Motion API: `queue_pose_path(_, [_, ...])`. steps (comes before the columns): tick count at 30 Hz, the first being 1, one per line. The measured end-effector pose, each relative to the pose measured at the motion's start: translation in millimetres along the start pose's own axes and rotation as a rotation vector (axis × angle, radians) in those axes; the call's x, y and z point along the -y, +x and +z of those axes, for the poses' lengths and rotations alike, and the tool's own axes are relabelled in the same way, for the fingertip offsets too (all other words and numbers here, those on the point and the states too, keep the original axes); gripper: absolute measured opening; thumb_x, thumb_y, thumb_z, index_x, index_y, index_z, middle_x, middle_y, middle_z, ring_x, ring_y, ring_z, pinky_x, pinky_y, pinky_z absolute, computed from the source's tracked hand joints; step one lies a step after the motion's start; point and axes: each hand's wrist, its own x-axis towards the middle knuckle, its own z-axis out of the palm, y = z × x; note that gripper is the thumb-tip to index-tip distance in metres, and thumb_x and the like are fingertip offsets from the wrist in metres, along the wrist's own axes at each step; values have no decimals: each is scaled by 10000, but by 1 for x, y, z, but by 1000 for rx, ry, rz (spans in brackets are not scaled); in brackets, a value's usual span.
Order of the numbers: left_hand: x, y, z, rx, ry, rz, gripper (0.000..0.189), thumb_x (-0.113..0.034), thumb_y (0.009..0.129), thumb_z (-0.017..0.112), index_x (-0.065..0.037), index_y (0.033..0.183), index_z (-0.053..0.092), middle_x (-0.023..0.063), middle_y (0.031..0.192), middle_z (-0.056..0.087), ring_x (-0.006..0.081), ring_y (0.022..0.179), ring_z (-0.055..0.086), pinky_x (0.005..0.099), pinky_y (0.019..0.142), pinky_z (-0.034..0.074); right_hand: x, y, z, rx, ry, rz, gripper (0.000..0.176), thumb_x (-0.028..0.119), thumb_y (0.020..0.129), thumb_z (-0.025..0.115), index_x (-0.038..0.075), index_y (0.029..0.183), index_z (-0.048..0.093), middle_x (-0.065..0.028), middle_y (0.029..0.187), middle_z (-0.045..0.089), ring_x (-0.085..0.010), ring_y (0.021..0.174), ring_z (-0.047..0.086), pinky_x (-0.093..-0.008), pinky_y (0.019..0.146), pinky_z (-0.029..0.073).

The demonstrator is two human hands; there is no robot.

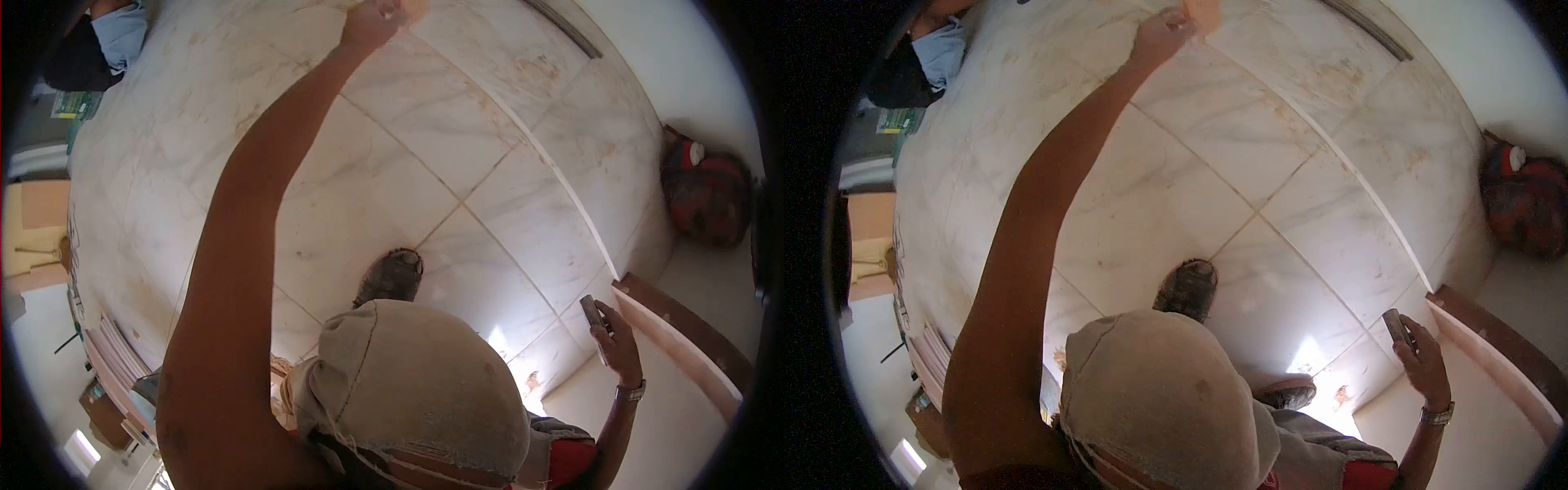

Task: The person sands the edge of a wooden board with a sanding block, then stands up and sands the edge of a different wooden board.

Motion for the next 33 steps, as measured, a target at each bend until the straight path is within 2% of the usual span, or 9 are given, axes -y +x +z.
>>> queue_pose_path(2, [-11,7,-2,-2,-70,15,423,-349,904,725,-91,1238,697,101,1150,702,252,1064,649,376,932,518,2,-2,-4,17,8,27,524,204,935,643,-19,1403,567,-183,1192,666,-270,982,660,-384,893,539])
queue_pose_path(5, [-14,20,-5,-21,-113,19,410,-346,906,727,-90,1226,703,90,1132,705,240,1046,650,370,920,519,-18,-1,3,-77,-68,-61,530,184,912,632,12,1410,579,-84,976,665,-165,833,607,-338,763,510])
queue_pose_path(8, [-7,25,2,-21,-76,13,397,-342,909,728,-90,1214,709,79,1114,708,228,1028,651,363,909,520,1,1,-1,-11,-78,2,511,199,932,639,-23,1387,572,-213,1171,672,-306,1019,671,-410,906,533])
queue_pose_path(11, [4,24,12,-2,-32,-5,383,-339,912,730,-89,1202,715,69,1096,710,215,1010,652,357,897,521,20,0,-2,8,-39,36,523,196,927,635,-21,1397,564,-230,1184,668,-324,1052,670,-422,919,530])
queue_pose_path(14, [16,25,14,42,-27,-5,370,-336,915,732,-88,1190,721,58,1078,713,203,993,653,350,886,522,0,4,0,-11,-48,-73,533,194,922,639,-16,1406,562,-225,1180,667,-314,1051,666,-419,924,532])
queue_pose_path(20, [17,27,-19,190,-237,-9,345,-329,920,736,-86,1166,733,37,1043,719,179,957,655,337,863,524,-7,7,3,17,-22,42,537,179,916,643,-14,1410,560,-209,1186,668,-294,1051,662,-407,942,533])
queue_pose_path(24, [17,27,-28,230,-389,-48,329,-324,924,738,-85,1150,741,23,1019,722,162,934,656,328,848,526,2,7,-1,42,-29,46,534,175,917,641,-24,1405,558,-211,1192,673,-303,1075,668,-409,948,533])
queue_pose_path(33, [35,25,-14,188,-261,22,294,-314,932,744,-83,1114,759,-9,965,731,126,881,659,309,814,529,0,7,1,17,-28,-22,514,164,919,636,-32,1388,564,-243,1191,675,-330,1097,669,-411,963,524])
